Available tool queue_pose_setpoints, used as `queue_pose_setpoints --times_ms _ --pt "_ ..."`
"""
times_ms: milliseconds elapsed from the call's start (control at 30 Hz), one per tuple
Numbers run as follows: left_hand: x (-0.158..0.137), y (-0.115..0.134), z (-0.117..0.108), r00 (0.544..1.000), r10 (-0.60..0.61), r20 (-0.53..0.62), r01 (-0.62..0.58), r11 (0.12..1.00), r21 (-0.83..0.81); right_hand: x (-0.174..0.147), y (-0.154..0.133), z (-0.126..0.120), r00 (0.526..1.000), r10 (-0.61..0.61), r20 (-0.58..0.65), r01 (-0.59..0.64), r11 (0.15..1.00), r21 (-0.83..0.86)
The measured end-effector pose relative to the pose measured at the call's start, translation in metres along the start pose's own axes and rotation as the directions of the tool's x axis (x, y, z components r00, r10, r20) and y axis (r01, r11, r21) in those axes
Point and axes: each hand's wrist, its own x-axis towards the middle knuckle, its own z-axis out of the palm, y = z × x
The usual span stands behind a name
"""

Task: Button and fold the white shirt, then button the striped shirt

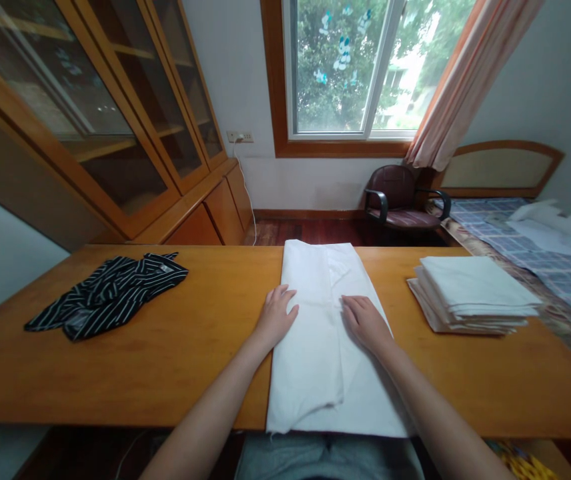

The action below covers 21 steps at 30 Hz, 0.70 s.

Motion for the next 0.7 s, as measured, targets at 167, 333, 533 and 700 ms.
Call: queue_pose_setpoints --times_ms 167,333,533,700 --pt "-0.011 -0.016 0.006 0.996 -0.084 -0.033 0.080 0.989 -0.128 0.012 -0.028 0.008 0.968 0.250 0.020 -0.237 0.886 0.399" --pt "-0.017 -0.021 0.006 0.993 -0.107 -0.047 0.094 0.970 -0.225 0.028 -0.039 0.013 0.861 0.444 0.247 -0.494 0.616 0.614" --pt "-0.018 -0.020 0.001 0.989 -0.149 0.010 0.144 0.934 -0.327 0.031 -0.056 0.013 0.849 0.372 0.376 -0.510 0.387 0.768" --pt "-0.018 -0.019 -0.004 0.973 -0.218 0.070 0.227 0.870 -0.437 0.033 -0.067 0.020 0.901 0.345 0.263 -0.415 0.511 0.753"
